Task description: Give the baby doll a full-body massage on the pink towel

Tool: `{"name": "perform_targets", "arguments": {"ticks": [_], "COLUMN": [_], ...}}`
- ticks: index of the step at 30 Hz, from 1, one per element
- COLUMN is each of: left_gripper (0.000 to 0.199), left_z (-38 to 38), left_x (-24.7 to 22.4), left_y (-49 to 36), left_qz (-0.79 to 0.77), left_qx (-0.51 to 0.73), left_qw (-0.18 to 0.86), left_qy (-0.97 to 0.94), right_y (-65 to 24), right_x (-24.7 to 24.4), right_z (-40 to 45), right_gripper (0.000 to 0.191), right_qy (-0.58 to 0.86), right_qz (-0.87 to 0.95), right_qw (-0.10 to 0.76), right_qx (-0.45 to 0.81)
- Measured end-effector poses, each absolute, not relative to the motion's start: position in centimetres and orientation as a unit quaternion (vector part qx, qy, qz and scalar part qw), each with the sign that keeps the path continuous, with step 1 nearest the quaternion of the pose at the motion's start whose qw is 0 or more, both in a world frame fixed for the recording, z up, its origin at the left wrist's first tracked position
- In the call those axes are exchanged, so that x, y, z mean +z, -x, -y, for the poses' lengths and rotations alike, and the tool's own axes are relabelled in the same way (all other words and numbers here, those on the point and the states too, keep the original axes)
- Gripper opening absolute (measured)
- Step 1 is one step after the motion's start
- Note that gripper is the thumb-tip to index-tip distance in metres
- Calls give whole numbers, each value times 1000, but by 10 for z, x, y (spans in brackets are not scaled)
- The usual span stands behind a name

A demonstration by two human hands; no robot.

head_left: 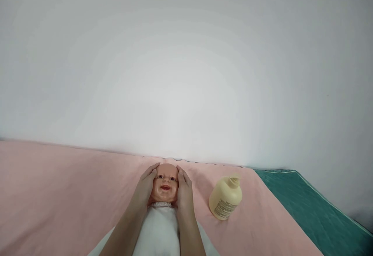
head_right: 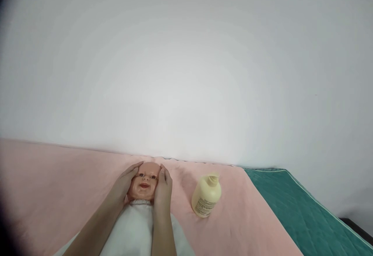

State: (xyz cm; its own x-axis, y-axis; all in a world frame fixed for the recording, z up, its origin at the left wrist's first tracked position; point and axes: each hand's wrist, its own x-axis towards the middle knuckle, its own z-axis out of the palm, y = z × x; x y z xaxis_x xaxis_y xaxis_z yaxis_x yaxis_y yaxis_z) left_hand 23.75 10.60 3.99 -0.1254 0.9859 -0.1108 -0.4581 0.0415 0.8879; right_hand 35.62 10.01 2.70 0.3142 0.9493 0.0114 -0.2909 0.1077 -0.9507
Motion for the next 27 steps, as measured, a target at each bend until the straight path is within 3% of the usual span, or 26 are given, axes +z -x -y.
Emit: {"name": "perform_targets", "arguments": {"ticks": [10,27], "left_gripper": [51,35], "left_z": [-103,-109], "left_x": [48,38], "left_y": [-236,-236], "left_qz": [-483,-446], "left_qx": [544,598], "left_qw": [576,572], "left_qy": [-373,-341], "right_y": [-353,-359], "right_x": [34,24], "right_z": [-92,-101], "right_gripper": [52,43], "right_qy": [525,481], "right_qz": [401,354], "right_qw": [632,662], "right_qx": [405,452]}}
